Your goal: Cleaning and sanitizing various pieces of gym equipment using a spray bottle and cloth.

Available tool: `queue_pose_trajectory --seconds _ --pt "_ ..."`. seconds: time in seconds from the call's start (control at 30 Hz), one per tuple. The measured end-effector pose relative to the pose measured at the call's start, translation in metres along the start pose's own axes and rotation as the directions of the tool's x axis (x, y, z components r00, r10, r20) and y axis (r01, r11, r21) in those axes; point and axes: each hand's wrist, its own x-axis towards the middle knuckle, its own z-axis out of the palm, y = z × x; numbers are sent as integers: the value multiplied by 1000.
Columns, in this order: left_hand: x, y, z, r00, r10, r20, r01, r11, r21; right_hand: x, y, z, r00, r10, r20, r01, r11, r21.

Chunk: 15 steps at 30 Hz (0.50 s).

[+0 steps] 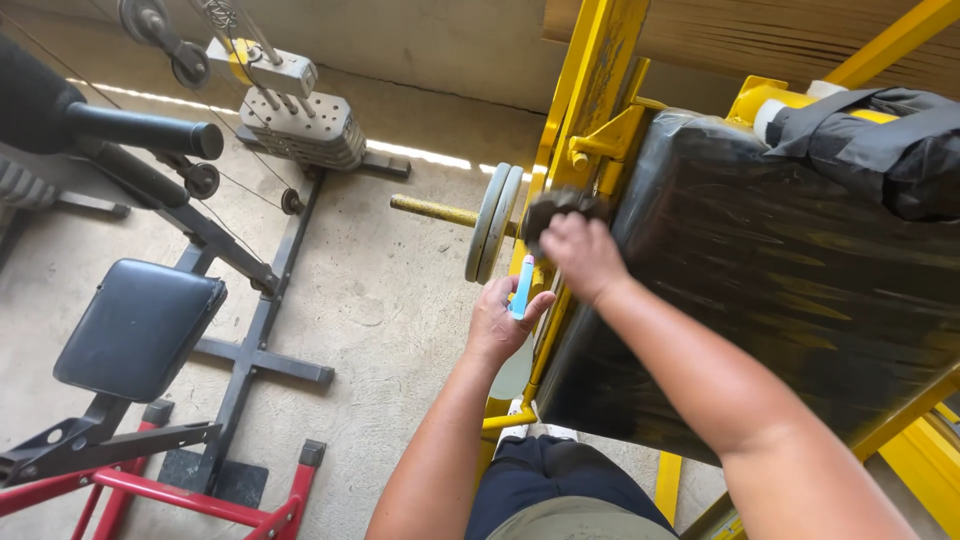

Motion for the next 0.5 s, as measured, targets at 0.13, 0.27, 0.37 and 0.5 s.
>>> queue_pose_trajectory --seconds 0.13,0.27,0.37,0.5 --pt "-1 2 -1 1000 1 29 0 999 -43 21 21 -7 930 105 -351 -89 994 61" --pt "3 0 3 998 45 42 -44 998 -42 1 -17 21 971 238 -7 -233 958 170" --pt "7 7 0 994 77 82 -72 995 -68 -22 -46 53 958 263 113 -286 880 380" --pt "24 45 -12 962 110 250 -89 991 -96 -31 -45 23 867 433 249 -458 493 739"
